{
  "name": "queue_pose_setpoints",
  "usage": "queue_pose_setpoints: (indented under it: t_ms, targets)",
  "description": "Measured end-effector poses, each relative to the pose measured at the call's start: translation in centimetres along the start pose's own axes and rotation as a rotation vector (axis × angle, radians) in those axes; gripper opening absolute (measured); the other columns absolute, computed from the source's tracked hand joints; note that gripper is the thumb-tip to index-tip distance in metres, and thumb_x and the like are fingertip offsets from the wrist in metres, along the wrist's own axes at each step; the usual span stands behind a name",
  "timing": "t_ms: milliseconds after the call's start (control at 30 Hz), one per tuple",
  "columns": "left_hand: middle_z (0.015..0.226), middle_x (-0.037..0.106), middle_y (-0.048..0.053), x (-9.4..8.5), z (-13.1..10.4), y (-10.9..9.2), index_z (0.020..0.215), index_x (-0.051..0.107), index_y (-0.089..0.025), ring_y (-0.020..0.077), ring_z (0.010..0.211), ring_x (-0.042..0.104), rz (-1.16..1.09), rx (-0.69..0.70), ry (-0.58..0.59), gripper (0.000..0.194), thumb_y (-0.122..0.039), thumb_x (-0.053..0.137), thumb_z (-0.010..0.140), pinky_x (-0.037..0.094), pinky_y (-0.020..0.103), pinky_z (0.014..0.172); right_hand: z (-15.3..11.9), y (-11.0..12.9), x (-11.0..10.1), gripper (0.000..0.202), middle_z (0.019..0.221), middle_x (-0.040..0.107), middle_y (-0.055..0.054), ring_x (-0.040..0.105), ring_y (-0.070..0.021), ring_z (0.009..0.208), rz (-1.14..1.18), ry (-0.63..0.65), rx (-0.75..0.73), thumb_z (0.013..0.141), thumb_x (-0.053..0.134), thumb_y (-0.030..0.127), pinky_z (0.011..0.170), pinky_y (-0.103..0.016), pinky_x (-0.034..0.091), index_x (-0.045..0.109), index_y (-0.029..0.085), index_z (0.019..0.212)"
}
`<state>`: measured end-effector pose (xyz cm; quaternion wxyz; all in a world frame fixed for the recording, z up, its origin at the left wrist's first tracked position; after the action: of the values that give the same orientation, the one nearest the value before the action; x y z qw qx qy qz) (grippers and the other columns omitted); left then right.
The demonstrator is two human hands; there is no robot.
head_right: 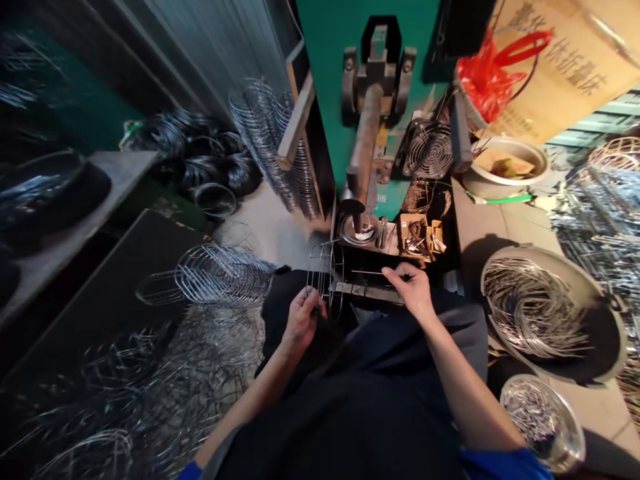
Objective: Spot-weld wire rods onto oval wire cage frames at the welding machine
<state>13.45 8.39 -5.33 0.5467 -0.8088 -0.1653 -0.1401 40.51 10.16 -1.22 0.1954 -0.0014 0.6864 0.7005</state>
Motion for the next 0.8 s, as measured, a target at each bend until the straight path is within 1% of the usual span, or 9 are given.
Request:
queue_pose_setpoints:
  t_ms: [100, 200, 400, 533, 667, 800]
  targets:
    - [0.056, 0.051, -0.007, 0.9, 0.5, -0.6, 0.073, 0.048, -0.019, 0.0072, 0.043, 0.047, 0.008, 0.018, 0.009, 0.045, -0.051, 0.08, 0.07, 0.038, 0.021, 0.046, 0.6, 0.3, 0.3, 0.057, 0.056, 0.033, 0.005, 0.029, -0.0104, 0.056, 0.022, -0.008, -0.017, 0.078, 0.075, 0.054, 0.056, -0.027, 0.026, 0.036, 0.02, 0.054]
    - [0.054, 0.05, -0.007, 1.7, 1.1, -0.9, 0.074, 0.048, -0.019, 0.0073, 0.043, 0.046, 0.019, 0.042, 0.017, 0.044, -0.051, 0.079, 0.072, 0.037, 0.021, 0.045, 1.0, 1.1, 0.3, 0.056, 0.056, 0.034, 0.005, 0.03, -0.0104, 0.055, 0.018, -0.005, -0.029, 0.078, 0.075, 0.054, 0.056, -0.027, 0.026, 0.037, 0.02, 0.054]
    - [0.053, 0.051, -0.007, 2.8, 2.5, -0.4, 0.075, 0.047, -0.019, 0.0071, 0.042, 0.047, 0.058, 0.064, 0.017, 0.039, -0.045, 0.076, 0.078, 0.039, 0.02, 0.045, 2.4, 2.5, 0.2, 0.052, 0.054, 0.039, 0.004, 0.033, -0.0111, 0.055, -0.007, -0.002, -0.07, 0.077, 0.074, 0.054, 0.055, -0.027, 0.027, 0.044, 0.019, 0.054]
    - [0.056, 0.052, -0.007, 3.6, 3.6, -0.4, 0.076, 0.047, -0.019, 0.0071, 0.043, 0.049, 0.065, 0.085, 0.0, 0.04, -0.046, 0.077, 0.077, 0.04, 0.02, 0.045, 3.8, 2.1, 0.6, 0.049, 0.056, 0.04, 0.004, 0.034, -0.0116, 0.056, -0.042, 0.019, -0.118, 0.078, 0.075, 0.052, 0.055, -0.027, 0.027, 0.046, 0.019, 0.056]
    - [0.056, 0.051, -0.008, 4.2, 4.5, -0.9, 0.077, 0.047, -0.019, 0.0071, 0.043, 0.051, 0.044, 0.117, -0.024, 0.041, -0.046, 0.077, 0.077, 0.041, 0.019, 0.044, 5.0, 1.4, 0.8, 0.05, 0.057, 0.038, 0.004, 0.033, -0.0117, 0.057, -0.036, 0.032, -0.127, 0.078, 0.075, 0.052, 0.056, -0.027, 0.027, 0.044, 0.019, 0.056]
    - [0.056, 0.05, -0.008, 4.7, 5.1, -1.1, 0.077, 0.048, -0.019, 0.0067, 0.041, 0.048, 0.015, 0.095, -0.038, 0.042, -0.048, 0.079, 0.074, 0.041, 0.02, 0.042, 5.9, 1.3, 0.5, 0.051, 0.057, 0.037, 0.004, 0.032, -0.0118, 0.057, -0.028, 0.025, -0.126, 0.078, 0.075, 0.053, 0.056, -0.028, 0.026, 0.044, 0.019, 0.055]
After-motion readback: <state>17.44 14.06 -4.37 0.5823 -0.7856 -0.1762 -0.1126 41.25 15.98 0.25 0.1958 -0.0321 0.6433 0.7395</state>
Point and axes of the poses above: each hand's wrist, its own z-axis towards the middle knuckle, its own x-axis out of the palm, y = z × x, the point moved 8 cm from there along z, towards the middle knuckle
